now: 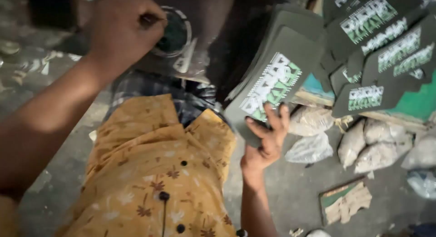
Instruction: Peeling off waste material from printed clothing labels using a small needle tool.
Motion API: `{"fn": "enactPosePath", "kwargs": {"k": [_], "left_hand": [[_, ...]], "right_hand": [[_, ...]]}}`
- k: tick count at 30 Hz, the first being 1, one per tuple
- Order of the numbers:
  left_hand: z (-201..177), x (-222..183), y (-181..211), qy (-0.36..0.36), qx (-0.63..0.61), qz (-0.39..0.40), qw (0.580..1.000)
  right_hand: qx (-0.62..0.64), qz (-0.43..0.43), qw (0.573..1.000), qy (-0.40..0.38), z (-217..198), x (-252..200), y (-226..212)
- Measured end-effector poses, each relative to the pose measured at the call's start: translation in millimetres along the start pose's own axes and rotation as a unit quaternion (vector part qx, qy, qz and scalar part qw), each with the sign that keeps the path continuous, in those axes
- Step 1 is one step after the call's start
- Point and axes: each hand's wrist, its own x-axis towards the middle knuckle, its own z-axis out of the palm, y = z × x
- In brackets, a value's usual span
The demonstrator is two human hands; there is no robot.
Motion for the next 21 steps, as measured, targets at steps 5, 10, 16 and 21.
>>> {"fn": "enactPosePath", "kwargs": {"k": [5, 10, 16, 21], "left_hand": [[21, 0, -12, -0.021, 0.040, -0.039, 0.998], [36, 1, -18, -0.008, 0.049, -0.029, 0.998], [46, -5, -26, -0.014, 0.086, 0.015, 0.996], [33, 1, -18, 0.002, 0.063, -0.016, 0.998]], "right_hand": [[0.010, 0.020, 1.000, -0.005, 0, 15, -3], [0.023, 0.011, 1.000, 0.007, 3, 16, -2], [0.023, 0.006, 1.000, 0.017, 4, 12, 4], [0.031, 0.012, 0.999, 0.008, 2, 15, -3]]}}
